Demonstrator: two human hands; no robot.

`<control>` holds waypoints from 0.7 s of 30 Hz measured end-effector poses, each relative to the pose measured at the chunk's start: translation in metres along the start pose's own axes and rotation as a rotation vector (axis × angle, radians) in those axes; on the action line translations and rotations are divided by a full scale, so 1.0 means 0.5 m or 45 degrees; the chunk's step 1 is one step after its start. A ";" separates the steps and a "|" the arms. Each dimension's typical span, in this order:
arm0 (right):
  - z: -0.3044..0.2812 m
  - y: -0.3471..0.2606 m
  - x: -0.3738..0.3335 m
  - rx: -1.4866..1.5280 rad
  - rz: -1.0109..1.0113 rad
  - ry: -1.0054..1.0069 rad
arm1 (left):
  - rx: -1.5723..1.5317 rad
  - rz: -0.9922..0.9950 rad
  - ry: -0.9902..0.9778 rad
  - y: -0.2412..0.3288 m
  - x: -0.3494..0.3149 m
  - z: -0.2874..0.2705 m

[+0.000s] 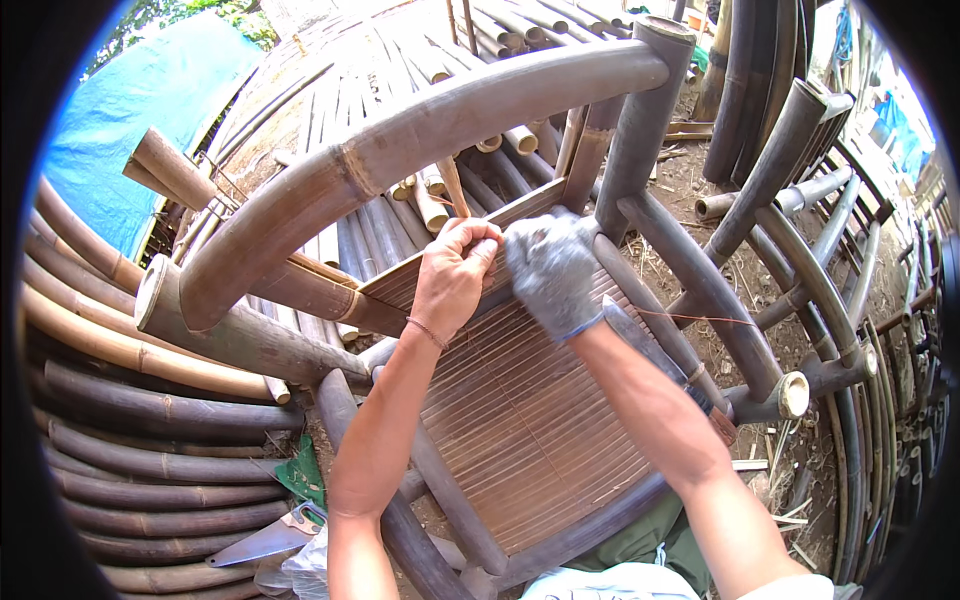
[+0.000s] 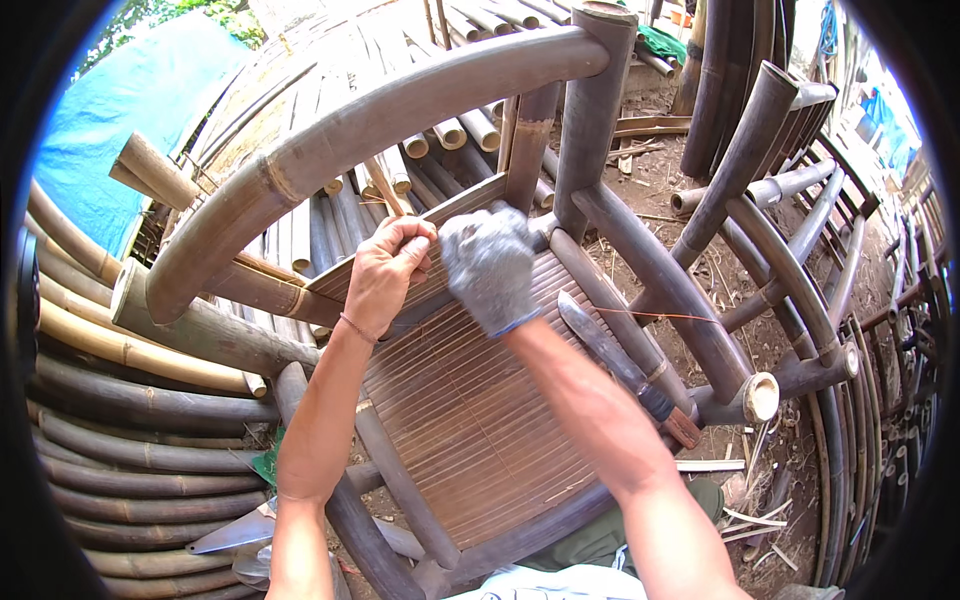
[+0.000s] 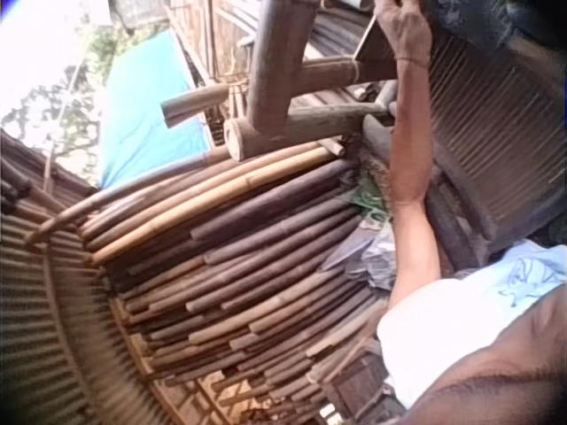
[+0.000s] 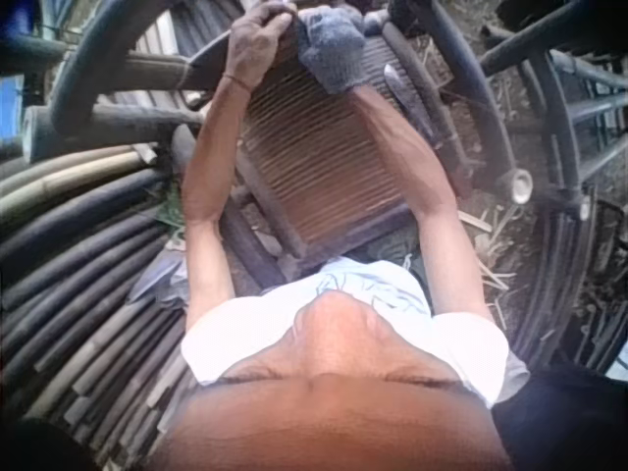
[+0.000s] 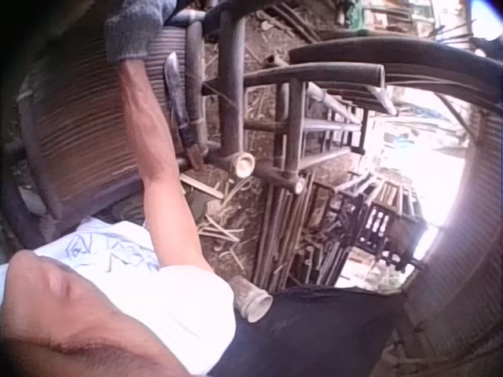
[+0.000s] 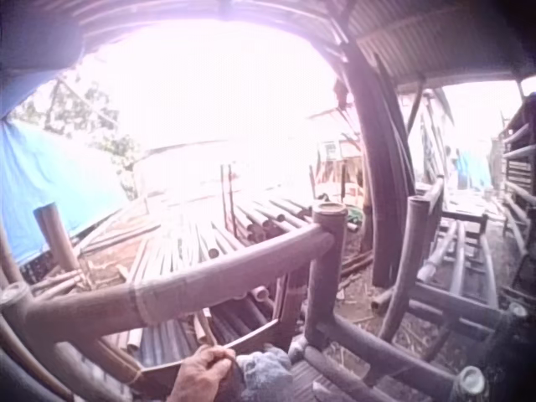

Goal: The person constructs a bamboo chair by weaving thin strips of bamboo through the frame and using a knife to shave and trim bamboo pieces.

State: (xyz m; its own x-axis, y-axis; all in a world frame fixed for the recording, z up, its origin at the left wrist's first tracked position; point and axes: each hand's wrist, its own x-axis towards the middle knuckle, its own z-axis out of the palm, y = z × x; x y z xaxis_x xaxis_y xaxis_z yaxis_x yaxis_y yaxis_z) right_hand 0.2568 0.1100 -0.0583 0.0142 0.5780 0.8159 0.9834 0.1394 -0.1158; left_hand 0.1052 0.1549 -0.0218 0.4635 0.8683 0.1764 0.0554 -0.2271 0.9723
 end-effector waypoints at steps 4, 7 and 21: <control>0.011 -0.051 -0.012 0.333 0.062 0.089 | -0.025 0.033 0.072 -0.020 0.003 -0.001; -0.013 -0.030 -0.003 0.556 0.121 -0.051 | 0.254 0.320 0.039 -0.029 0.007 -0.016; -0.002 0.020 0.013 1.163 0.167 -0.140 | 0.135 0.342 0.002 -0.026 0.013 -0.032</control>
State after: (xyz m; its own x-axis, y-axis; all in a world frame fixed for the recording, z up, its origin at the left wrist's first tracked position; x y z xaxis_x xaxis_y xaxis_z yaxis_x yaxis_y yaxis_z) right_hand 0.2671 0.1144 -0.0533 0.0520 0.7002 0.7121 0.4506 0.6199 -0.6425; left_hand 0.0935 0.1705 -0.0308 0.4727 0.7716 0.4256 0.0233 -0.4937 0.8693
